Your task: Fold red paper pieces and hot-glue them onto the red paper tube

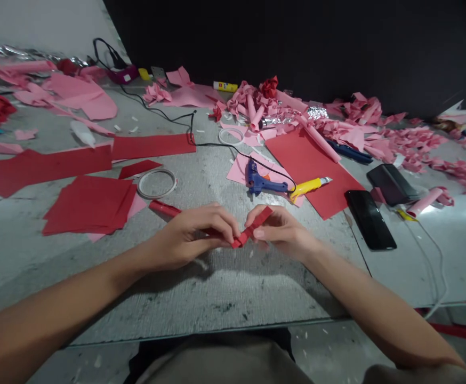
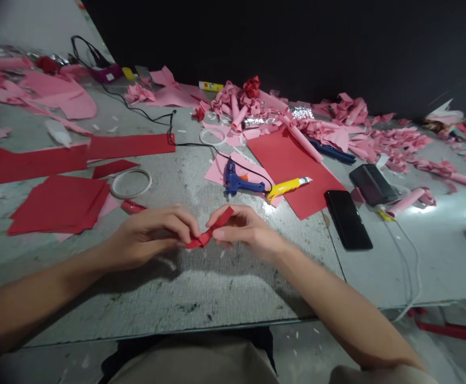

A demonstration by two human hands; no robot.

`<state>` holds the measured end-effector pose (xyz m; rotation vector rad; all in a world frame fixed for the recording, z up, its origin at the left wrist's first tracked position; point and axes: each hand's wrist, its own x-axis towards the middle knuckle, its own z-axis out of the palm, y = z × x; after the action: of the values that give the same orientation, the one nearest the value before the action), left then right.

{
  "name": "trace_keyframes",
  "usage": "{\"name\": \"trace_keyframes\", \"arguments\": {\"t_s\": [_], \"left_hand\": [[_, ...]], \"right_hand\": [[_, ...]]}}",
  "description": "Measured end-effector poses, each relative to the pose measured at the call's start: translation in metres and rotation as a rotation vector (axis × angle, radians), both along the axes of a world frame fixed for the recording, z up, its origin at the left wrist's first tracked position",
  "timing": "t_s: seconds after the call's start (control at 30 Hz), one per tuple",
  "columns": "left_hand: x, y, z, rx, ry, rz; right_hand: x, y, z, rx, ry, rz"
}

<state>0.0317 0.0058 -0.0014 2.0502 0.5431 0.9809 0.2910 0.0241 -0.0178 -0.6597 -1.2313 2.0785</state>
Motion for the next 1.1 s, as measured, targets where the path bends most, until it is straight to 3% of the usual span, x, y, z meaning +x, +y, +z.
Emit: {"name": "trace_keyframes", "arguments": {"t_s": [0.2, 0.4, 0.5, 0.63, 0.8, 1.1], "left_hand": [[-0.003, -0.004, 0.001, -0.136, -0.044, 0.027], [0.001, -0.014, 0.001, -0.361, 0.0, 0.214], [0.008, -0.02, -0.002, -0.337, 0.02, 0.304], [0.016, -0.024, -0.01, -0.355, -0.141, 0.43], [0.016, -0.026, -0.016, -0.203, -0.152, 0.518], [0.011, -0.028, -0.011, 0.021, -0.13, 0.393]], "right_hand": [[0.0, 0.001, -0.003, 0.054, -0.107, 0.129], [-0.004, -0.002, -0.002, 0.167, -0.272, 0.065], [-0.007, -0.005, -0.002, 0.221, -0.287, 0.043], [-0.011, -0.009, -0.002, 0.299, -0.23, -0.055], [-0.015, -0.017, -0.007, 0.285, -0.051, -0.095], [-0.013, -0.018, -0.008, 0.096, 0.044, -0.121]]}}
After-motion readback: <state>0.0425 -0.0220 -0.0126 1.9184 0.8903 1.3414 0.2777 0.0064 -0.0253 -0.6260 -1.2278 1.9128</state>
